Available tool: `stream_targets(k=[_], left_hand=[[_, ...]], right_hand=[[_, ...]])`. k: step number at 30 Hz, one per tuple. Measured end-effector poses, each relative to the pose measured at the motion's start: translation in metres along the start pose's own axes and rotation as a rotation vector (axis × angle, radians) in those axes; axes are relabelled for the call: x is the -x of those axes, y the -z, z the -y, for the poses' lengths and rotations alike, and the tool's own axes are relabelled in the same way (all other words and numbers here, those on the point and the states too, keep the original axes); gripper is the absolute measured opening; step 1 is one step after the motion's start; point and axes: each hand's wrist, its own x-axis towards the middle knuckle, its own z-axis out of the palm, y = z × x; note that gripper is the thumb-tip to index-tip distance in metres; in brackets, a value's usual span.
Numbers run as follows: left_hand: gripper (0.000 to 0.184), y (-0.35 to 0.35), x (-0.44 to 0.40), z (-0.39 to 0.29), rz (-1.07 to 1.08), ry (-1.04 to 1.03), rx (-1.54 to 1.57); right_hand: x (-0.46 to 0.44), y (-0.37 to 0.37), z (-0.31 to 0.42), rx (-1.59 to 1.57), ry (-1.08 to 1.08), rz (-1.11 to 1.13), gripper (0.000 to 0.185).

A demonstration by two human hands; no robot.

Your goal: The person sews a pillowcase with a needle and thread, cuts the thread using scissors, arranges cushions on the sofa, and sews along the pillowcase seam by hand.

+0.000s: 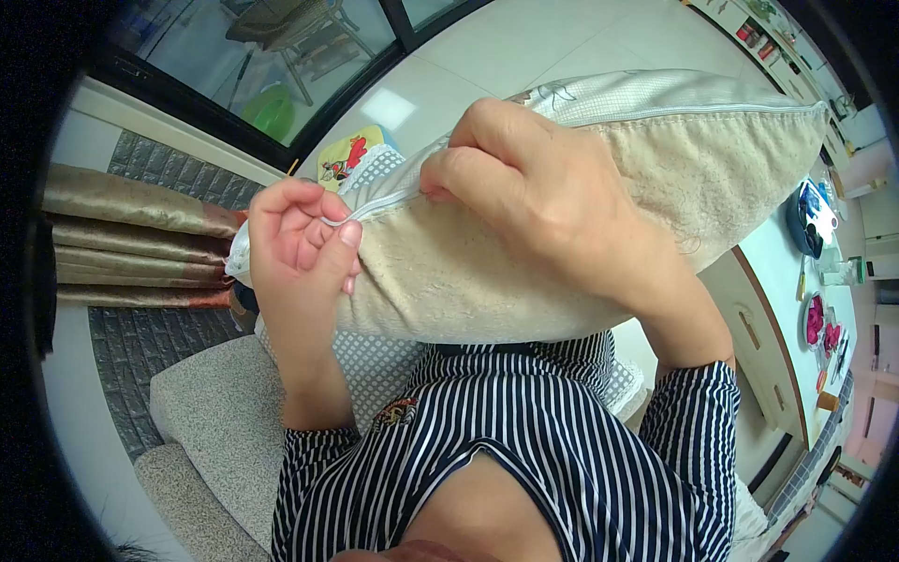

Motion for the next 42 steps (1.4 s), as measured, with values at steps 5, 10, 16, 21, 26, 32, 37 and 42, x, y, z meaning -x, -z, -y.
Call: stream_targets(k=[5,10,16,21,26,32,37,42], left_hand=[[0.043,-0.011,0.013,0.025,-0.102,-0.210,-0.045],[0.042,-0.017,0.014,0.043,-0.203,-0.494,-0.268],[0.043,-0.021,0.019,0.039,-0.142,-0.484,-0.314],[0.043,-0.019,0.018,0.039,-0.114,-0.476,-0.277],[0.045,-0.012,0.019,0.030,-0.099,-0.465,-0.352],[0.022,-0.006,0.014,0.007,-0.125,-0.409,-0.826],[0.019,0.011,0.001,-0.006,0.145,-0.050,-0.484],[0.014,0.027,-0.013,-0.009,0.309,0.328,-0.090]], right_hand=[[0.010,0.003,0.026,0.004,-0.111,0.038,0.022],[0.016,-0.005,0.037,-0.036,-0.115,-0.014,0.026],[0.025,-0.029,0.036,-0.112,-0.128,-0.122,0.032],[0.020,-0.024,0.037,-0.026,-0.166,-0.100,0.024],[0.013,-0.012,0.028,-0.068,-0.103,-0.003,0.030],[0.006,-0.001,0.019,-0.141,-0.123,0.110,0.030],[0.001,-0.003,0.009,-0.217,-0.126,0.104,0.028],[0.001,-0.003,0.004,-0.429,-0.237,0.138,0.027]])
